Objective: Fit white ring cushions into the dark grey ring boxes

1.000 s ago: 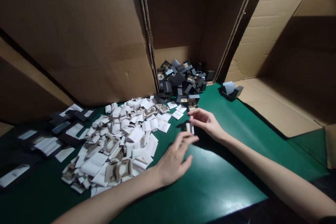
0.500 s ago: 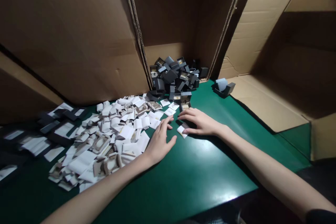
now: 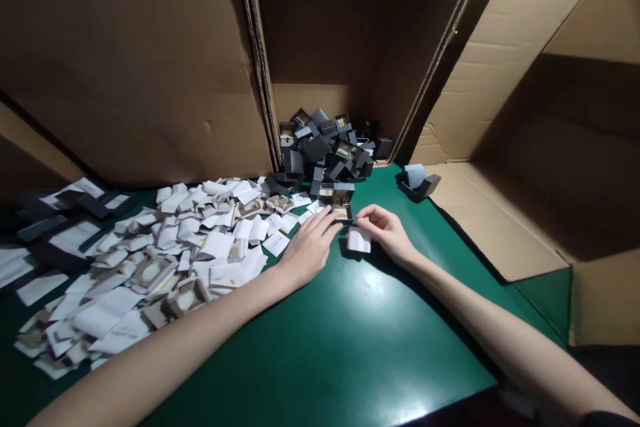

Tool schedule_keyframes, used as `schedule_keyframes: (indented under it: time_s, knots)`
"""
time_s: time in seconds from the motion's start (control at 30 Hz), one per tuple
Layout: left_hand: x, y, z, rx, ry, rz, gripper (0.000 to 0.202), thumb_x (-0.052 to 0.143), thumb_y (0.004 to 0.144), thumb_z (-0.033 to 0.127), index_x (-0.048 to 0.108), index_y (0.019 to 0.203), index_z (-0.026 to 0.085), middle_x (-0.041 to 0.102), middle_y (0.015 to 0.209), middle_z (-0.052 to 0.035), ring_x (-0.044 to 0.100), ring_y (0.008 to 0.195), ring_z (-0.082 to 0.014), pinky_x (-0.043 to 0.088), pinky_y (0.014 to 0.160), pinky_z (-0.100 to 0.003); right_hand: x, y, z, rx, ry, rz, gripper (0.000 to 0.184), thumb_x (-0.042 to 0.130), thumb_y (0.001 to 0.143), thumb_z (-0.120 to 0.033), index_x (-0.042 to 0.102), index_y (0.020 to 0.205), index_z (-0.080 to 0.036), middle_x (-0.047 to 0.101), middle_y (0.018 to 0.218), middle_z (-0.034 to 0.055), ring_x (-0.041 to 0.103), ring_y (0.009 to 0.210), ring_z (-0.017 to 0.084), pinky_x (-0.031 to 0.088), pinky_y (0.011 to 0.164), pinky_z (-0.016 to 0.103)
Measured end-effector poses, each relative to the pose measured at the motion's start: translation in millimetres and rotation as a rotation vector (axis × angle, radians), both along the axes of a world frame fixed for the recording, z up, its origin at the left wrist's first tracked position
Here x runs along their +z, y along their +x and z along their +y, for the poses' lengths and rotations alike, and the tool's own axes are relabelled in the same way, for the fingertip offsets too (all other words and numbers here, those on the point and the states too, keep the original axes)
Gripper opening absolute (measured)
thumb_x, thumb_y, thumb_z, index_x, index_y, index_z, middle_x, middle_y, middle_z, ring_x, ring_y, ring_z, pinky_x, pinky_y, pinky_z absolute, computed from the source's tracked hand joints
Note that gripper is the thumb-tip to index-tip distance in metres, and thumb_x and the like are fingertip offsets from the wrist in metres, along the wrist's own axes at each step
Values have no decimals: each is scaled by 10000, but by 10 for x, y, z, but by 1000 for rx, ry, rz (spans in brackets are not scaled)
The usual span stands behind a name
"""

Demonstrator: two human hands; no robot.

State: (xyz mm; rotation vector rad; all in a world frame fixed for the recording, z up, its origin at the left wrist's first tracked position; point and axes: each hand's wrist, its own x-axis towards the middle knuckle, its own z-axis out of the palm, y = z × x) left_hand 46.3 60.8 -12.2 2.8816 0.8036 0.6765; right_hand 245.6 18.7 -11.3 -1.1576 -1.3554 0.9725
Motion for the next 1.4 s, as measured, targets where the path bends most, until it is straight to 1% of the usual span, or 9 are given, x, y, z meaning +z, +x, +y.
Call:
schedule_keyframes:
  time_s: [0.1, 0.2, 0.4, 0.6, 0.73, 0.87, 1.0, 1.17, 1.4]
  knots:
    - [11, -47, -27, 21, 24, 9, 371, 452, 806, 25, 599, 1128, 134, 476, 1373, -135, 382, 1329, -296, 380, 1075, -518, 15, 24, 9, 41, -66, 110, 322, 721, 731, -435, 574, 883, -192, 552, 670, -37, 458, 525, 78, 375, 494, 217]
    - [9, -69, -43, 31, 29, 4, 333, 463, 811, 41, 611, 1096, 130, 477, 1364, -145, 412, 1298, -303, 399, 1054, -518, 26, 0, -37, 124, -69, 120, 346, 760, 704, -392, 585, 925, -191, 606, 713, -18, 550, 621, 105, 455, 604, 252]
    - [0, -62, -53, -3, 6, -9, 309, 453, 833, 57, 592, 1101, 125, 481, 1361, -123, 420, 1277, -269, 380, 1070, -465, 24, -58, -159, 79, -56, 55, 243, 731, 756, -354, 612, 895, -194, 637, 754, 0, 599, 666, 113, 502, 673, 273]
    - [37, -65, -75, 3, -16, 41, 248, 483, 815, 83, 600, 1031, 117, 478, 1357, -127, 448, 1229, -272, 371, 1060, -454, 101, -115, -268, 291, -22, -8, 190, 591, 875, -347, 623, 995, -203, 657, 989, 71, 637, 825, 170, 536, 723, 324]
    - [51, -60, -82, -5, -28, 33, 220, 494, 804, 84, 600, 991, 133, 472, 1361, -115, 460, 1209, -268, 368, 1053, -457, 106, -115, -291, 121, 102, -228, 163, 569, 886, -339, 628, 939, -197, 629, 951, 65, 598, 837, 174, 502, 731, 311]
    - [59, -61, -84, -15, -34, 22, 184, 501, 820, 101, 612, 964, 128, 463, 1365, -121, 461, 1201, -275, 372, 1041, -456, 62, -77, -250, -36, 133, -410, 133, 573, 877, -336, 600, 876, -205, 595, 828, 33, 544, 705, 156, 458, 638, 298]
    - [56, -70, -76, -32, -35, 6, 198, 506, 834, 103, 639, 965, 168, 478, 1348, -88, 463, 1188, -272, 378, 1028, -470, 50, -95, -240, 18, 186, -575, 110, 580, 870, -316, 612, 853, -213, 584, 889, 51, 555, 816, 186, 461, 703, 321]
    - [46, -72, -62, -102, -34, -12, 200, 518, 841, 108, 654, 959, 196, 498, 1309, -78, 462, 1190, -264, 397, 1014, -486, 72, -154, -289, 28, 257, -592, 106, 592, 866, -315, 614, 908, -220, 558, 1025, 81, 549, 984, 219, 460, 867, 377]
    - [94, -67, -71, -237, -27, 45, 219, 482, 848, 94, 641, 984, 159, 507, 1297, -116, 483, 1154, -255, 446, 981, -453, 101, -118, -276, 85, 162, -467, 135, 615, 848, -334, 622, 888, -206, 599, 879, 47, 573, 824, 183, 472, 727, 321]
